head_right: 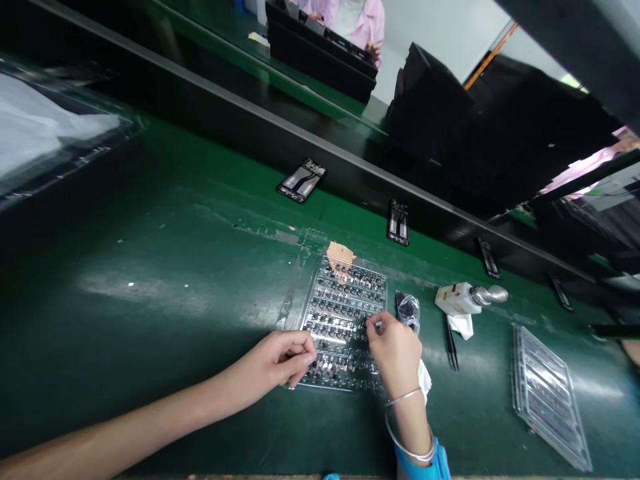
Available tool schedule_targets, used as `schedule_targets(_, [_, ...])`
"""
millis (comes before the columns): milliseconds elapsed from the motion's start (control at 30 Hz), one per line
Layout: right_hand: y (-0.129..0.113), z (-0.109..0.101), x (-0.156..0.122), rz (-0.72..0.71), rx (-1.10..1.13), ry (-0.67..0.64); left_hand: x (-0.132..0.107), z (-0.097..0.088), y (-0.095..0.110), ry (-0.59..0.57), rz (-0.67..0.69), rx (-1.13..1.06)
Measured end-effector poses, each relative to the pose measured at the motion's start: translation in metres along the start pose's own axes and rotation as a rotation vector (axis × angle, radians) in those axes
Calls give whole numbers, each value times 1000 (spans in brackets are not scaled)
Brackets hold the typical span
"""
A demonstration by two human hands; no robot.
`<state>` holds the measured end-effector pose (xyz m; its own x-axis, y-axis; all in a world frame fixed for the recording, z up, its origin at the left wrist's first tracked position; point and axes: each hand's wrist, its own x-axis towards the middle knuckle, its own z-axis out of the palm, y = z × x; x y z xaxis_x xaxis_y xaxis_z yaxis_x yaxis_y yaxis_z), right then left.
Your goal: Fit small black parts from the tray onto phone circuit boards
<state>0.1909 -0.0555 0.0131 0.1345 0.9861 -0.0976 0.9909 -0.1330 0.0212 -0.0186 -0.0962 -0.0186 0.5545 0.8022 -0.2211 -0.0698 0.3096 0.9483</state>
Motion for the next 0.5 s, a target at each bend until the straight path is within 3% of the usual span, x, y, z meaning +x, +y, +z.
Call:
schedule_targets(100, [-2, 0, -13, -76, 354, 56, 1, -2, 2, 26, -8, -97])
schedule_targets(200, [-15, 2, -31, -197, 701, 23, 2, -4, 2, 52, -1, -165])
schedule_targets(333, [-36, 6, -49, -357, 810, -24, 3, -6, 5, 97, 16, -185])
schedule_targets(500, [-46, 9, -51, -486, 776, 47, 1, -6, 9, 121, 21, -149])
